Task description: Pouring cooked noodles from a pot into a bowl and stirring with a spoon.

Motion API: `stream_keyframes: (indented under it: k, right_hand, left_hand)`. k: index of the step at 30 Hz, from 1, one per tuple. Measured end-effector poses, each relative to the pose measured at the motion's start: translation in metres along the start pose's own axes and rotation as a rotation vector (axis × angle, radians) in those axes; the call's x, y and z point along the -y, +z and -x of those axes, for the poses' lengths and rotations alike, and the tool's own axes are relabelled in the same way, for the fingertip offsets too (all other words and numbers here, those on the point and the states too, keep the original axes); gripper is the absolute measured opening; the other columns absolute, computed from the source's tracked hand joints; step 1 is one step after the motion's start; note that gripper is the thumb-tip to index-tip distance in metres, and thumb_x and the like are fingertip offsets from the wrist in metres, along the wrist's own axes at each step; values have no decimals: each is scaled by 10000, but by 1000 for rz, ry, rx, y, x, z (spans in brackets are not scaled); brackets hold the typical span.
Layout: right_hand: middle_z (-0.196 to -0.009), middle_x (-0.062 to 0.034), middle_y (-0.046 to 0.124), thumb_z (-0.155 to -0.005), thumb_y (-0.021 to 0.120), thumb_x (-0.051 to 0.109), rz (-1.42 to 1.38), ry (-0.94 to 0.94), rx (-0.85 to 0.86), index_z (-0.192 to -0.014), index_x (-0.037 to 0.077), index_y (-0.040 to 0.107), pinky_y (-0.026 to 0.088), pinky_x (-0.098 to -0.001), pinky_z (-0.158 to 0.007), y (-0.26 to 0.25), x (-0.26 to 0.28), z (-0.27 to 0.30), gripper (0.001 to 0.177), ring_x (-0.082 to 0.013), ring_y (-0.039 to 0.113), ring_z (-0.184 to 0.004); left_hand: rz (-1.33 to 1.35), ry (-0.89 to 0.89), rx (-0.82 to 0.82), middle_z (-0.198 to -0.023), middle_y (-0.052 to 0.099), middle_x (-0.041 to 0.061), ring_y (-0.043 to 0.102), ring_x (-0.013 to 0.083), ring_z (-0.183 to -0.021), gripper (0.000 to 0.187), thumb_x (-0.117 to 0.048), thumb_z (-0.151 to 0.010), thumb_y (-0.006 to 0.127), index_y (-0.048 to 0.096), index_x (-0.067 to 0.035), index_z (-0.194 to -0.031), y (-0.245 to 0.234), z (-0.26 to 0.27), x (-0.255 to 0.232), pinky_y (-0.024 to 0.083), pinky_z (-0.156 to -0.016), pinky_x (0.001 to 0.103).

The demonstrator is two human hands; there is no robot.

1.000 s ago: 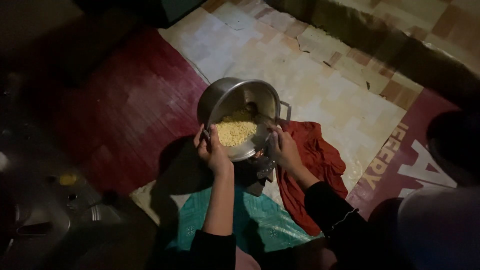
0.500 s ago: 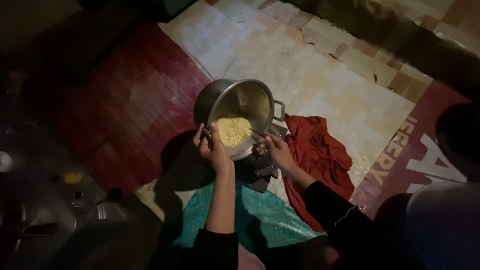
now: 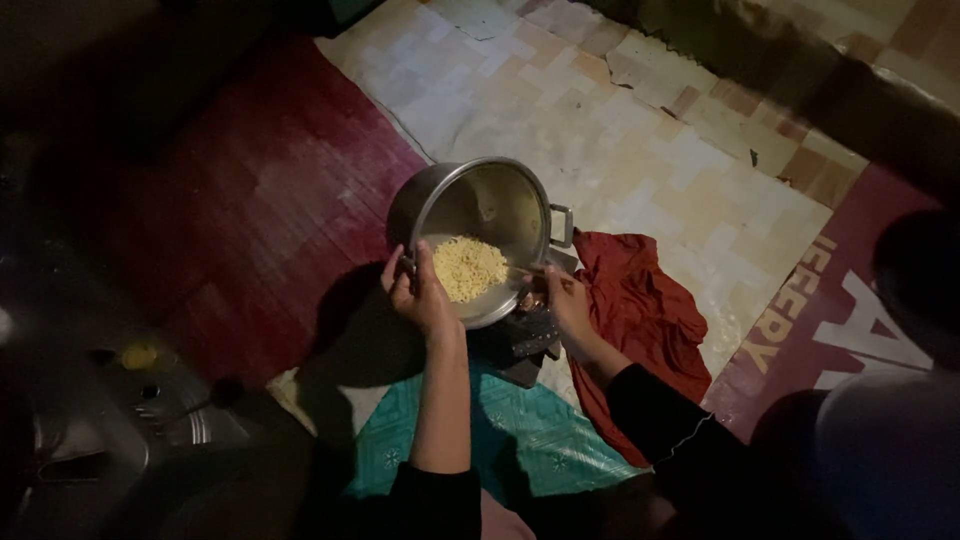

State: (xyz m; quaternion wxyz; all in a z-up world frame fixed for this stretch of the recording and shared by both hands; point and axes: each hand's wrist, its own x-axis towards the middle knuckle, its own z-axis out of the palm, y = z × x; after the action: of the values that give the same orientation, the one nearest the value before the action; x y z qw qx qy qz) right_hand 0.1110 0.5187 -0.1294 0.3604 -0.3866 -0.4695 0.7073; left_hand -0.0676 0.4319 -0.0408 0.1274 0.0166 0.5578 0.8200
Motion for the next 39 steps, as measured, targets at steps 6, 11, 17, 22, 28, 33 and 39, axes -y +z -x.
stream_keyframes:
  k: [6,11,17,22,28,33,39]
  right_hand:
    - [-1038,-122,775,-1087,453,286,0,107,-89,-1256,-42,672,544,-319,-686,-7,-7,-8,429,-173,682,-777]
    - [-1044,-125,769,-1065,449,301,-153,140,-68,-1245,-40,649,605,-339,-703,-3,11,-6,434,-203,705,-765]
    - [-1092,-122,745,-1095,483,298,-168,94,-63,-1300,-53,647,552,-313,-749,-12,8,-10,439,-156,658,-854]
    - [-1083,-110,740,-1104,469,317,-207,59,35,-1295,-25,640,506,-306,-755,-3,40,8,428,-155,632,-864]
    - [-1105,-117,747,-1088,458,300,-103,49,-1,-1289,-40,634,510,-298,-744,-14,40,8,433,-151,646,-882]
    - [-1089,-113,751,-1074,446,300,-106,56,14,-1283,-36,638,510,-280,-755,-18,53,18,440,-148,656,-889]
    - [-1039,-130,741,-1080,466,296,-95,10,-27,-1259,-60,657,516,-307,-766,-45,47,15,442,-177,676,-881]
  left_hand:
    - [118,104,50,-1392,487,-1,663,171,-1113,338,-181,-903,804,724,58,-1128,-7,-8,17,542,-982,337]
    - [115,96,64,-1433,459,-22,652,181,-1112,300,-140,-913,803,740,102,-1081,-12,-21,31,537,-980,356]
    - [153,63,62,-1390,464,-19,670,183,-1117,325,-163,-904,792,708,52,-1132,-10,-15,24,541,-985,357]
    - [64,67,42,-1424,470,-6,643,202,-1124,297,-185,-946,784,729,76,-1076,-10,-17,23,539,-967,377]
    - [139,86,-59,-1180,652,120,626,235,-1089,393,-226,-865,844,670,-35,-1162,-10,-20,28,528,-989,413]
    - [173,30,-61,-1227,639,113,627,240,-1137,398,-230,-875,838,643,-60,-1178,-11,-17,12,535,-1014,407]
    - [263,-64,-116,-1183,635,108,628,233,-1068,420,-201,-827,803,594,-102,-1177,-7,-13,-24,558,-942,441]
